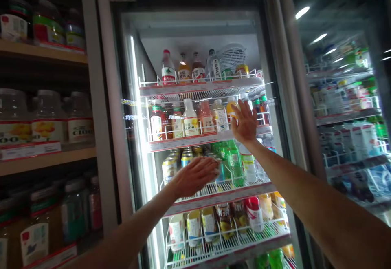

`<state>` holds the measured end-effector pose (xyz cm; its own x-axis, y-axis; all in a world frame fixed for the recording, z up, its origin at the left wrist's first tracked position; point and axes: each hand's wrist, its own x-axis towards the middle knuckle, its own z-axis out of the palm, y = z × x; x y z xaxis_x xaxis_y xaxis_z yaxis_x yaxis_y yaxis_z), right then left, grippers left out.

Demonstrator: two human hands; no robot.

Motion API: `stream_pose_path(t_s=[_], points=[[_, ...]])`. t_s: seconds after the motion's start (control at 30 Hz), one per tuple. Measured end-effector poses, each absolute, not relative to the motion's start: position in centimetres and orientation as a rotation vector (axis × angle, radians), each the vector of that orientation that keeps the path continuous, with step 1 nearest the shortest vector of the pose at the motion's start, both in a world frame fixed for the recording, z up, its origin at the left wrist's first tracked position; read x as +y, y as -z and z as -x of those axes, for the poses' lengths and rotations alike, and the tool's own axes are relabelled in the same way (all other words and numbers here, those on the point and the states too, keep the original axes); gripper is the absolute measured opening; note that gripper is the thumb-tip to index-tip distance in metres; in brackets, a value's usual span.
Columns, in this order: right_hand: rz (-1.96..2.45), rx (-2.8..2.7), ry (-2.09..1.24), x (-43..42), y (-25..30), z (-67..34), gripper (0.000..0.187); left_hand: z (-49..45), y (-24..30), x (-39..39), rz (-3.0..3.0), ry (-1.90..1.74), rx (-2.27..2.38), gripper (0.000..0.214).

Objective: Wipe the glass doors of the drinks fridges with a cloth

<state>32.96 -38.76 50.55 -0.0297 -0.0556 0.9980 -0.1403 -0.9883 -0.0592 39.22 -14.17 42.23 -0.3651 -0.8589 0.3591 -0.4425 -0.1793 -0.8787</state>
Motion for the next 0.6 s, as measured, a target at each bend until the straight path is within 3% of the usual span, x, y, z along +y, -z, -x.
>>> stream_pose_path(t_s=[0.17,0.3,0.43,0.53,0.6], points=[[-2.149,-0.224,-2.192,-39.1,-50.5,-33.1,0.047,-40.5,-48.6,-12.6,1.917,2.009,1.425,0.045],[-2.167,-0.186,-2.196,-39.0,-50.4,-32.8,0.046,-40.6,-50.7,-12.8,1.980,2.040,1.635,0.057],[-2.125,0.385,-2.224,-35.2,-49.9,-32.6,0.046,-40.7,-51.4,-14.0,1.972,2.059,1.797,0.061],[-2.156,0.832,-2.151,-30.1,-49.1,-33.7,0.047,-41.4,-51.9,-14.1,1.983,2.300,1.606,0.067],[-2.222,0.834,-2.191,-27.0,-48.8,-34.8,0.048,-41.9,-52.0,-13.3,1.963,2.348,1.496,0.072]])
